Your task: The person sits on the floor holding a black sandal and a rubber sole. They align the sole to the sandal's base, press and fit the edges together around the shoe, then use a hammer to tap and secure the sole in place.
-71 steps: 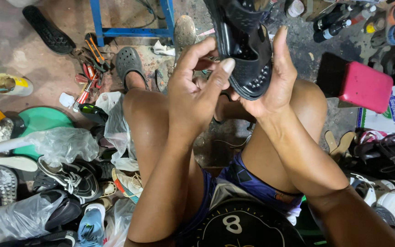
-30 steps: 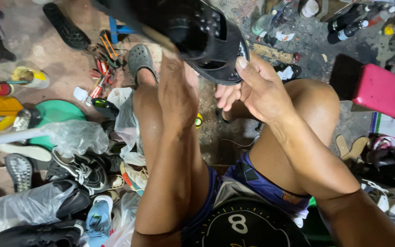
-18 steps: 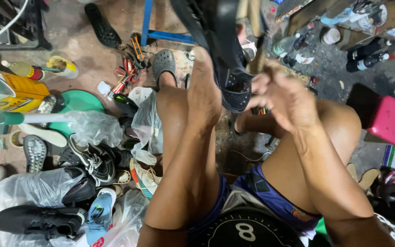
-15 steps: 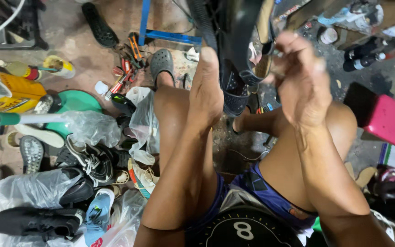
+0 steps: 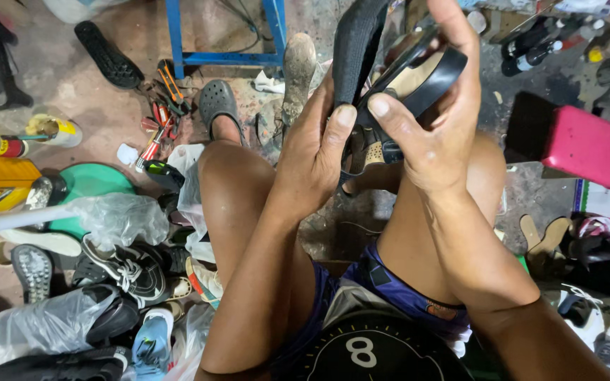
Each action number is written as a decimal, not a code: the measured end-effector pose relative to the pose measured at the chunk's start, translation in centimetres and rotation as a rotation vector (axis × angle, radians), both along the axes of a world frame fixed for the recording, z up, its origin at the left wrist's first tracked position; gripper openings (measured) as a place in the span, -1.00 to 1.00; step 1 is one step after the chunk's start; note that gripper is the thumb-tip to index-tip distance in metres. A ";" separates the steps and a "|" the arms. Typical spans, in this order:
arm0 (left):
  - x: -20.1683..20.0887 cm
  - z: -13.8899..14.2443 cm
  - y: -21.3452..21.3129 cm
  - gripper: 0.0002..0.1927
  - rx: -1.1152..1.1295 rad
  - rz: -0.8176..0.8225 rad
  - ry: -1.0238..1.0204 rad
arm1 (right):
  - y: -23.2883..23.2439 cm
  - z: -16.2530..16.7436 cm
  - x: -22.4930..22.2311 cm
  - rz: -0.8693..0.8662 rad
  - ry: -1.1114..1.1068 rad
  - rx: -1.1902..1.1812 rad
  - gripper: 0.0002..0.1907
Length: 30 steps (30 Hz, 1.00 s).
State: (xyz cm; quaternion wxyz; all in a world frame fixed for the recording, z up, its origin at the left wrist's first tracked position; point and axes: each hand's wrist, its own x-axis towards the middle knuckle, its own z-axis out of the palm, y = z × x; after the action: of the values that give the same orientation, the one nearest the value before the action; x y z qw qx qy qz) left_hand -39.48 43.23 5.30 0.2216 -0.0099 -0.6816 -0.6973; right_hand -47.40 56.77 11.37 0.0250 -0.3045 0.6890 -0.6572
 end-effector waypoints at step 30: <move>-0.6 -2.2 2.5 -0.33 0.363 -0.082 -0.041 | 1.1 0.2 -0.4 -0.017 0.131 0.139 -0.42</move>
State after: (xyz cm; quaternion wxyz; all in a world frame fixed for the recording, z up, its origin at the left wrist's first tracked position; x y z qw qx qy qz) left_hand -40.03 45.69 3.07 0.1775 0.0167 -0.5479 -0.8173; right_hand -47.80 57.84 11.56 -0.0048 -0.3384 0.7358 -0.5865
